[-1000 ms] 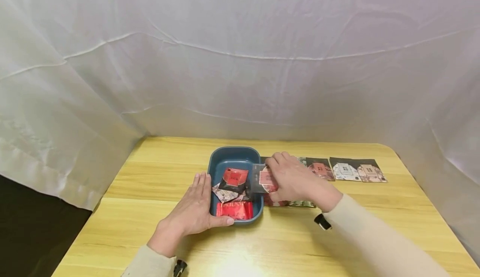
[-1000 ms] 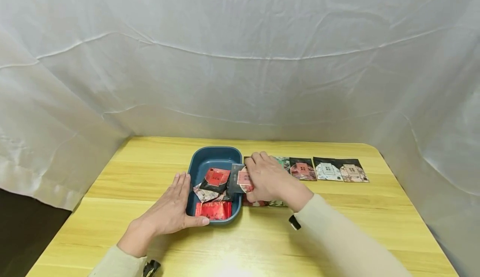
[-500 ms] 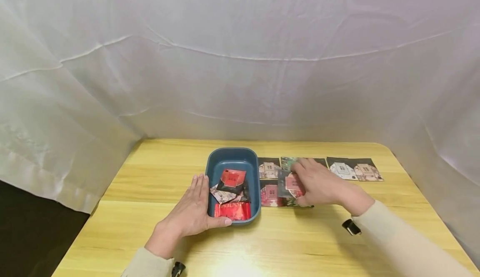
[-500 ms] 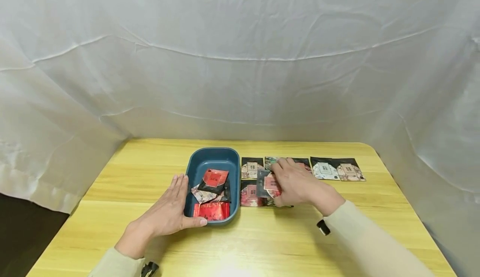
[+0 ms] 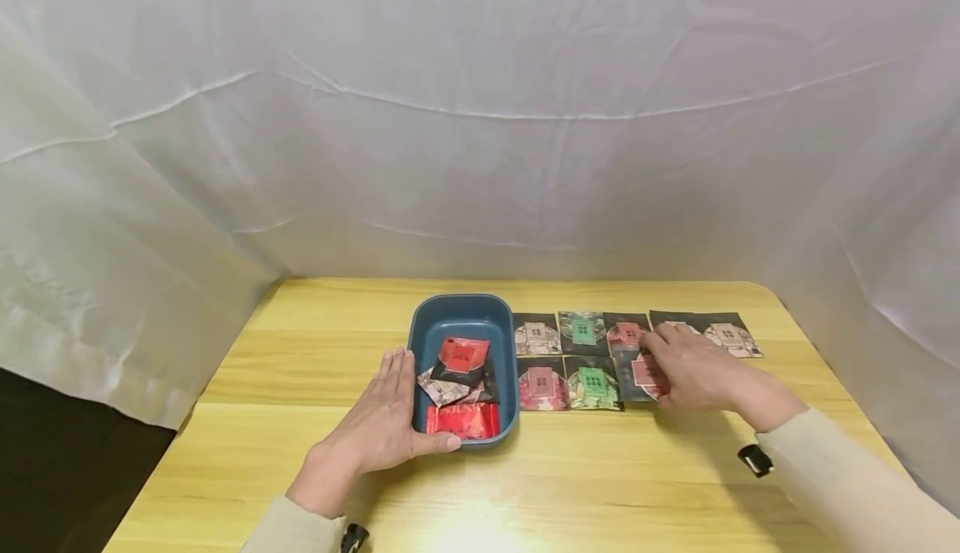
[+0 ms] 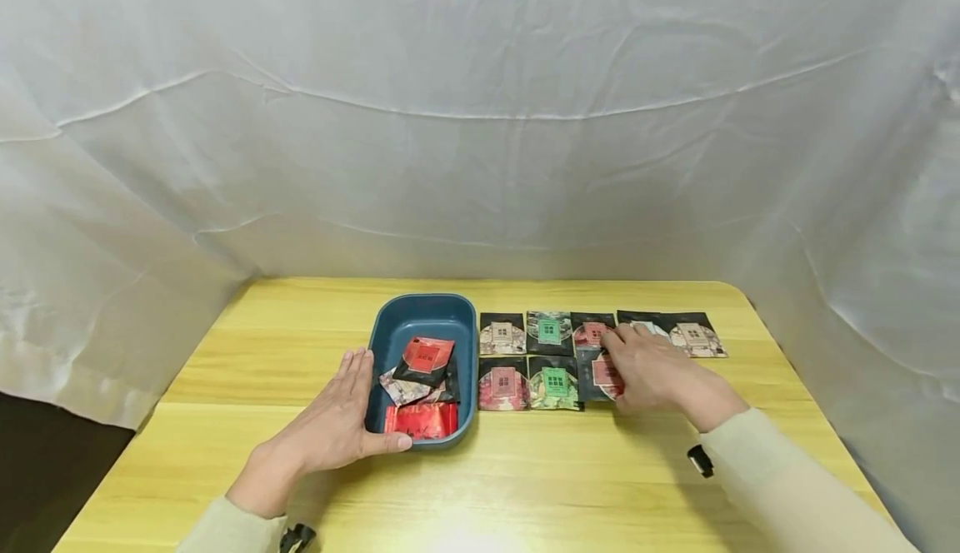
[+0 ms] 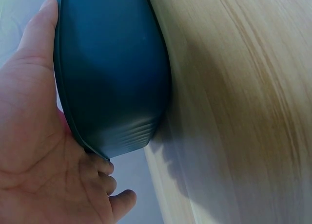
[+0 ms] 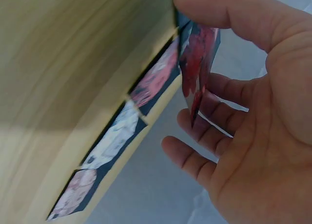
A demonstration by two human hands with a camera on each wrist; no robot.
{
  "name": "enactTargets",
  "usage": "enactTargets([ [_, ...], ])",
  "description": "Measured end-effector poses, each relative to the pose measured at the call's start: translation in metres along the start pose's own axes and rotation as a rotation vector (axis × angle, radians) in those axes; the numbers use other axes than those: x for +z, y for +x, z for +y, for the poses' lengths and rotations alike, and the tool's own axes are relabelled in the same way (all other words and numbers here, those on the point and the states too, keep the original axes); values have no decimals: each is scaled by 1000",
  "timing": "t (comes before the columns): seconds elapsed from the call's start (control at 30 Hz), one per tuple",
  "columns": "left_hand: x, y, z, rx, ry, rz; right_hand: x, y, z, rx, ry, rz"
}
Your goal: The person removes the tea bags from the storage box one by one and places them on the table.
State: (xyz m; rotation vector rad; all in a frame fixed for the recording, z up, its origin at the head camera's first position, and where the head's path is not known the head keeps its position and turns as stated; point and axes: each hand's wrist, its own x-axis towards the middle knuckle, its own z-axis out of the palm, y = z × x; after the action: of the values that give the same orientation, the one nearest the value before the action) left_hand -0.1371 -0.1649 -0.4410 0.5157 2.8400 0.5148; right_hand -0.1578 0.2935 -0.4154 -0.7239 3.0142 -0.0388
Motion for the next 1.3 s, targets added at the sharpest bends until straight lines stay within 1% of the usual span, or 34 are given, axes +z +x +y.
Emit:
enactTargets([
  [0.23,1,-1,-1,-9,-12,-5,14,-4,16,26,7,-31],
  [0.57,0,-1,1,1,-8,-1,25,-3,20,49,41,-56],
  [0.77,-1,-1,2,6,-6,1,27,0,18,48,38,-45],
  [1.3,0,0,0,-3,-5,-3,27,4,17,55,40,-89],
])
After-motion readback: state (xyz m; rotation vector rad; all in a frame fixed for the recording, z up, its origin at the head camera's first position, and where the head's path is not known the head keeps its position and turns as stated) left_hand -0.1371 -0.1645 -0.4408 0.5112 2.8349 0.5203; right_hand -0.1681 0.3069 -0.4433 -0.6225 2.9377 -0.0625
